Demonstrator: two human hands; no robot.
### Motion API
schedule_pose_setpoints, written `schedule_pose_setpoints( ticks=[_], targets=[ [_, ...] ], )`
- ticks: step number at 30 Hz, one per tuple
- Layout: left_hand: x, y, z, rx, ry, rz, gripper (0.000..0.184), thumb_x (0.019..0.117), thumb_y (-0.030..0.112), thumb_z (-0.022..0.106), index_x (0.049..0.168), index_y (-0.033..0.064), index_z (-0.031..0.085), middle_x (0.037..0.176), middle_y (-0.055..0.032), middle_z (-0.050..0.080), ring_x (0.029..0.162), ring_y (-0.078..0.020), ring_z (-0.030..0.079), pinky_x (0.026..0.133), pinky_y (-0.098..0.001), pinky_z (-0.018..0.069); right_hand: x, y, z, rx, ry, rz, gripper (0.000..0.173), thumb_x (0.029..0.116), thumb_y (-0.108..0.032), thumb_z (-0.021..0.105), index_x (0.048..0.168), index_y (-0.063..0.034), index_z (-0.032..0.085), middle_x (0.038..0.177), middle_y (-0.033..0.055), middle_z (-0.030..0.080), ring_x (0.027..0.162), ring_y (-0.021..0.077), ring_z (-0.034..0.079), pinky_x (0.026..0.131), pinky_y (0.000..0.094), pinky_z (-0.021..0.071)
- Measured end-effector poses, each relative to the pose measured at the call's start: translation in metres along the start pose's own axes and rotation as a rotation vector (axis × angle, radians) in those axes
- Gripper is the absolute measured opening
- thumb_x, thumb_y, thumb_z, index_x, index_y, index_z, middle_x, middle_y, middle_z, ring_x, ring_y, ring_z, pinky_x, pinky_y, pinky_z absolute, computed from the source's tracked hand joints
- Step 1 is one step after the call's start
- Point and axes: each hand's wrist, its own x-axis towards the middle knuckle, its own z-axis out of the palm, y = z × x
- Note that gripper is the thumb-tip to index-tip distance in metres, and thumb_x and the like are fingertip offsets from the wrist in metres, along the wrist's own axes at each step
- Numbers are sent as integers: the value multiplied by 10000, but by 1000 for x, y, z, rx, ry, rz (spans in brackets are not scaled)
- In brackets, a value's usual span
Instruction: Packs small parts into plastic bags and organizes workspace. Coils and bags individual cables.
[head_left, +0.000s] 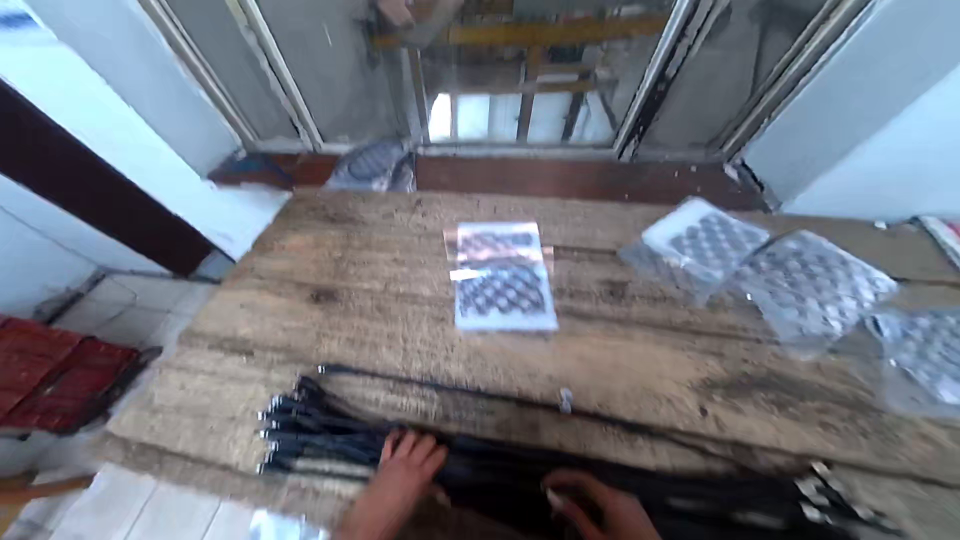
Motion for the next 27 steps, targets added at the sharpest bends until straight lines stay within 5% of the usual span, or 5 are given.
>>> schedule_pose_setpoints(
  ticks=[11,18,22,25,27],
  targets=[
    [-8,-13,34,269,393,292,234,913,33,634,1133,-12,697,1053,-177,721,1008,-364,709,929,-517,558,-48,41,46,183,-47,188,308,1030,-279,603,1188,-29,688,937,53,737,739,129,712,704,333,620],
    [-24,63,-61,107,566,284,377,1068,353,491,1090,75,745,907,-126,664,850,-293,647,750,-439,515,-72,50,5,1167,301,110,582,1067,-530,373,1353,-67,578,1261,110,713,1219,291,663,1031,516,532],
    [-15,91,-114,177,603,297,359,1074,328,495,1004,65,730,856,-121,617,796,-310,577,736,-464,418,-90,52,-13,991,344,472,602,1113,-487,235,894,-62,601,765,62,732,778,209,750,786,398,630],
    [-5,99,-130,186,611,309,326,1070,294,499,1009,55,711,894,-124,638,815,-317,557,767,-479,384,-92,56,8,1021,-14,329,807,1040,-670,181,1293,-30,605,1112,114,756,1028,255,737,933,423,593],
    [-3,98,-131,146,605,288,332,1067,296,491,1012,54,712,891,-121,644,830,-318,555,787,-490,373,-76,56,12,1256,171,160,690,1066,-584,305,1416,-30,522,1288,138,694,1187,270,675,1041,435,532]
  ],
)
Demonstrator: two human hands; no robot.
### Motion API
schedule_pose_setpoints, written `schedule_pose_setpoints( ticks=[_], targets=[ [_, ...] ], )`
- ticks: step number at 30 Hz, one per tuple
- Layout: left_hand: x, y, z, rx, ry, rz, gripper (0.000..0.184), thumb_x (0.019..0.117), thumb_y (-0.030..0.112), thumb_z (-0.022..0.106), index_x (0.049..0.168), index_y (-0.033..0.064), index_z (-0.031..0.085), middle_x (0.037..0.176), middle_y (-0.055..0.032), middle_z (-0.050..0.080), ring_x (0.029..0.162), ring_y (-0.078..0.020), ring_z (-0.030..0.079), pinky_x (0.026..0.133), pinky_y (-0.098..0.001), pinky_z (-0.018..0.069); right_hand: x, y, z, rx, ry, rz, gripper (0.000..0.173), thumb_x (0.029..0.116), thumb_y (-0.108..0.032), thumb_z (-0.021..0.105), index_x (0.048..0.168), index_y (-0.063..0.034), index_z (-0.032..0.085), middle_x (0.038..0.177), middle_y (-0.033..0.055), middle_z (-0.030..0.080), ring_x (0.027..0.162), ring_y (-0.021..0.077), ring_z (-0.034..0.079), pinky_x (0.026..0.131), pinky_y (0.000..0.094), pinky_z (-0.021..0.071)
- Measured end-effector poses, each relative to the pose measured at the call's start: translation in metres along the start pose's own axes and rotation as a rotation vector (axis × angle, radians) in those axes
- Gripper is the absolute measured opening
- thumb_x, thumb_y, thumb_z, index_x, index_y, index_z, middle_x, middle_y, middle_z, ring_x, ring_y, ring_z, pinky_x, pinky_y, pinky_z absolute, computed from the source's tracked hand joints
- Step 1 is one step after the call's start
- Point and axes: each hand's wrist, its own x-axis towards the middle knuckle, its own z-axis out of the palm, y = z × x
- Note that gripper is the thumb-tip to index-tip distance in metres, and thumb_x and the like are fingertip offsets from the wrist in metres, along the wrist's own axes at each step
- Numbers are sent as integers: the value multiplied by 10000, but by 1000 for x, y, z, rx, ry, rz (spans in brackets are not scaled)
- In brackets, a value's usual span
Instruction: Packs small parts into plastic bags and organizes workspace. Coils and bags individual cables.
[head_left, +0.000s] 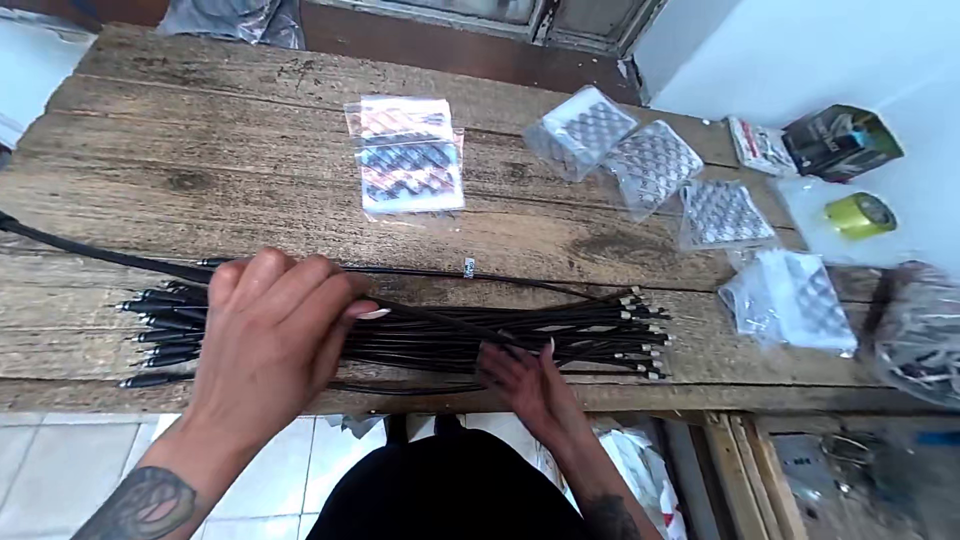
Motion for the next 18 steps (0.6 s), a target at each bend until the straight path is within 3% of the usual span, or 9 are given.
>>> schedule_pose_setpoints(
  ticks=[2,4,6,10,12,13,15,17,18],
  targets=[
    [-7,-7,-2,-24,-20,-39,374,1065,324,473,1009,40,711,872,-136,638,840,-333,557,789,-511,384,9,-15,4,265,299,-138,504,1125,-367,259,1286,-10,578,1180,129,724,1114,253,706,985,421,567],
    [-17,-23,-1,-23,-55,-67,452,1067,388,440,1004,37,720,839,-132,584,831,-338,527,783,-516,368,5,-38,5,341,499,-216,394,1131,-282,304,1133,-33,610,1015,104,751,985,240,747,900,420,611],
    [-28,-36,11,-6,-86,-99,502,1073,412,408,953,33,715,802,-132,548,815,-361,509,771,-540,355,-4,-50,5,269,475,-285,381,1132,-267,319,1082,-34,617,999,118,750,1003,264,746,931,466,602],
    [-42,-32,52,-21,-208,-115,501,1072,402,358,891,54,670,797,-124,558,816,-393,542,771,-607,380,-12,-45,2,83,372,-374,437,1136,-262,270,1172,4,616,1204,172,729,1151,312,701,995,490,568],
    [-55,-31,79,-52,-256,-132,490,1065,429,382,935,89,709,861,-125,617,862,-394,595,800,-635,423,-18,-56,-3,-26,300,-436,436,1132,-265,256,1152,-25,620,1319,168,683,1223,321,665,1029,485,550],
    [-65,-29,91,-72,-249,-185,453,1045,437,443,955,97,729,947,-159,652,944,-425,614,860,-669,428,-23,-63,-4,-91,279,-459,427,1126,-250,260,1116,-39,631,1308,170,689,1205,325,675,1017,480,560],
    [-89,-11,101,-150,-121,-421,334,980,346,615,999,38,743,1086,-232,651,1051,-450,604,940,-659,444,-30,-73,-2,-179,326,-477,422,1123,-232,283,1028,-59,657,1081,136,765,1032,285,747,920,434,619],
    [-103,23,105,-358,-46,-824,277,996,228,624,1020,-39,693,983,-146,683,939,-257,667,871,-458,557,-31,-82,-6,-237,395,-462,412,1124,-220,254,1023,-82,628,928,70,771,912,227,769,829,386,652],
    [-100,37,107,-633,-116,-1038,285,1040,213,569,1087,-55,654,933,-102,696,853,-170,678,803,-369,575,-32,-86,-8,-261,425,-443,394,1129,-221,232,1068,-92,599,886,31,766,884,203,770,811,371,654]
  ],
)
